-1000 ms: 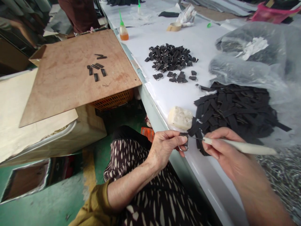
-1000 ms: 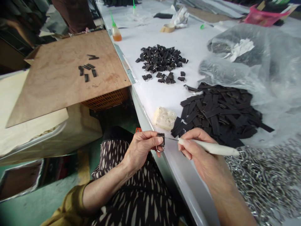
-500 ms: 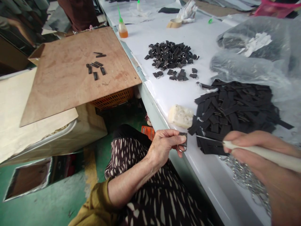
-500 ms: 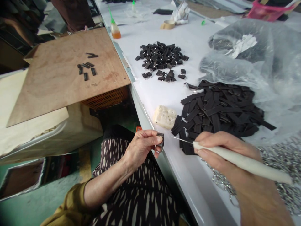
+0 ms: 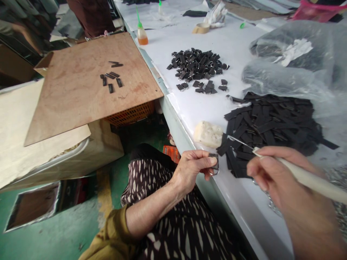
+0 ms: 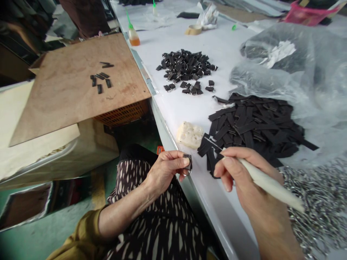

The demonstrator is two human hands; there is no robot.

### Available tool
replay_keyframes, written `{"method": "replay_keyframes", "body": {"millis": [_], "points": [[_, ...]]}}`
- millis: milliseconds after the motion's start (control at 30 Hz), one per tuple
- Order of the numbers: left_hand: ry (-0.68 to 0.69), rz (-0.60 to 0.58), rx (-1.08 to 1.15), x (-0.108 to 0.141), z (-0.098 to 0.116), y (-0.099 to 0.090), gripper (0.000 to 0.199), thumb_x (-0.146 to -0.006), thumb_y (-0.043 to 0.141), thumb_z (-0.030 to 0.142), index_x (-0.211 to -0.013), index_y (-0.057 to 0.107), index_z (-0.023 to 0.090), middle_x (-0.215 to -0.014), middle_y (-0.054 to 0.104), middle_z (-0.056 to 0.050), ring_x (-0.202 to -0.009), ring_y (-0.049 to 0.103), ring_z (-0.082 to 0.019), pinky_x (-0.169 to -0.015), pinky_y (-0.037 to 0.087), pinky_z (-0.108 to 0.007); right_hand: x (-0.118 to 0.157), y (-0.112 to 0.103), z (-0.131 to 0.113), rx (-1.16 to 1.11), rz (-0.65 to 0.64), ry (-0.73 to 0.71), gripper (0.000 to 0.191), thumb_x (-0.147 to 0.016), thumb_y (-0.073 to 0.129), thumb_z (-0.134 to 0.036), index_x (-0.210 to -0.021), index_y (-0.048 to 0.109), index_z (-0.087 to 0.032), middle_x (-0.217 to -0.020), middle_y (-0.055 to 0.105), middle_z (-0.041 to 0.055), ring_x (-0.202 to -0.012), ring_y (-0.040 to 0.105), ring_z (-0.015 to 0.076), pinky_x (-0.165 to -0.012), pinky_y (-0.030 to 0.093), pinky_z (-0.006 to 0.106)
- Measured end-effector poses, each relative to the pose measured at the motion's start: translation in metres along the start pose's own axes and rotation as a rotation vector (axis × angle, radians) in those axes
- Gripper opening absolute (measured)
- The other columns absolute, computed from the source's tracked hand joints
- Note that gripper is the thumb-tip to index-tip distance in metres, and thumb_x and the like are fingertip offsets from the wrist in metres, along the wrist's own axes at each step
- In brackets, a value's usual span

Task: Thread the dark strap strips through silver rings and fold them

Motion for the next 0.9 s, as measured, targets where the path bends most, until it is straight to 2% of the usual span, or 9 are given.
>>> {"method": "replay_keyframes", "body": {"millis": [67, 133, 233, 300, 567, 900], "points": [[0.008, 0.012, -0.017, 0.0, 0.0, 0.0, 0.02, -0.065, 0.069, 0.027, -0.059, 0.06, 0.01, -0.049, 0.052, 0.0, -0.043, 0.044, -0.007, -0.041, 0.033, -0.02, 0.005, 0.006, -0.002, 0.107, 0.005, -0.028, 0.007, -0.077, 0.06, -0.028, -0.083, 0.06, -0.023, -0.055, 0.059, -0.0026, -0.038, 0.047, 0.0103, -0.035, 0.037, 0.024], [0.025, 0.015, -0.045, 0.0, 0.001, 0.002, 0.02, -0.066, 0.069, 0.026, -0.059, 0.061, 0.01, -0.049, 0.051, 0.0, -0.042, 0.043, -0.007, -0.041, 0.032, -0.021, 0.01, 0.013, -0.004, 0.225, -0.014, -0.13, 0.009, -0.077, 0.061, -0.028, -0.084, 0.06, -0.023, -0.058, 0.058, -0.0025, -0.048, 0.054, 0.0116, -0.044, 0.044, 0.024], [0.064, 0.008, -0.095, 0.002, 0.004, 0.005, 0.019, -0.068, 0.066, 0.025, -0.058, 0.062, 0.01, -0.05, 0.052, 0.0, -0.043, 0.042, -0.007, -0.044, 0.034, -0.021, 0.016, 0.022, -0.002, 0.331, -0.081, -0.253, 0.01, -0.077, 0.061, -0.028, -0.086, 0.059, -0.023, -0.074, 0.062, -0.0006, -0.068, 0.061, 0.0132, -0.061, 0.049, 0.024], [0.073, 0.019, -0.115, 0.003, 0.006, 0.007, 0.017, -0.068, 0.065, 0.024, -0.059, 0.063, 0.009, -0.051, 0.053, -0.001, -0.044, 0.043, -0.007, -0.045, 0.035, -0.022, 0.017, 0.026, 0.002, 0.359, -0.109, -0.273, 0.013, -0.077, 0.061, -0.027, -0.09, 0.057, -0.024, -0.085, 0.064, 0.0001, -0.073, 0.062, 0.0125, -0.064, 0.05, 0.023], [0.078, 0.104, -0.211, 0.006, 0.009, 0.01, 0.012, -0.066, 0.065, 0.02, -0.065, 0.067, 0.008, -0.054, 0.056, -0.002, -0.049, 0.045, -0.008, -0.047, 0.037, -0.021, 0.018, 0.029, 0.007, 0.398, -0.135, -0.296, 0.014, -0.079, 0.059, -0.024, -0.092, 0.054, -0.025, -0.085, 0.064, -0.0007, -0.075, 0.062, 0.0108, -0.063, 0.049, 0.018], [0.076, 0.108, -0.258, 0.006, 0.003, 0.01, 0.011, -0.068, 0.063, 0.019, -0.067, 0.067, 0.009, -0.055, 0.056, -0.002, -0.05, 0.046, -0.008, -0.049, 0.037, -0.021, 0.019, 0.028, 0.01, 0.43, -0.152, -0.257, 0.012, -0.079, 0.057, -0.024, -0.089, 0.052, -0.025, -0.083, 0.061, 0.0, -0.069, 0.059, 0.0131, -0.056, 0.046, 0.023]]}}
Point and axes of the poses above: each hand's wrist, its own x-axis away from the middle knuckle, its own y-axis out of the palm, z = x × y, the point moved 3 cm from there along -x, towards the middle knuckle
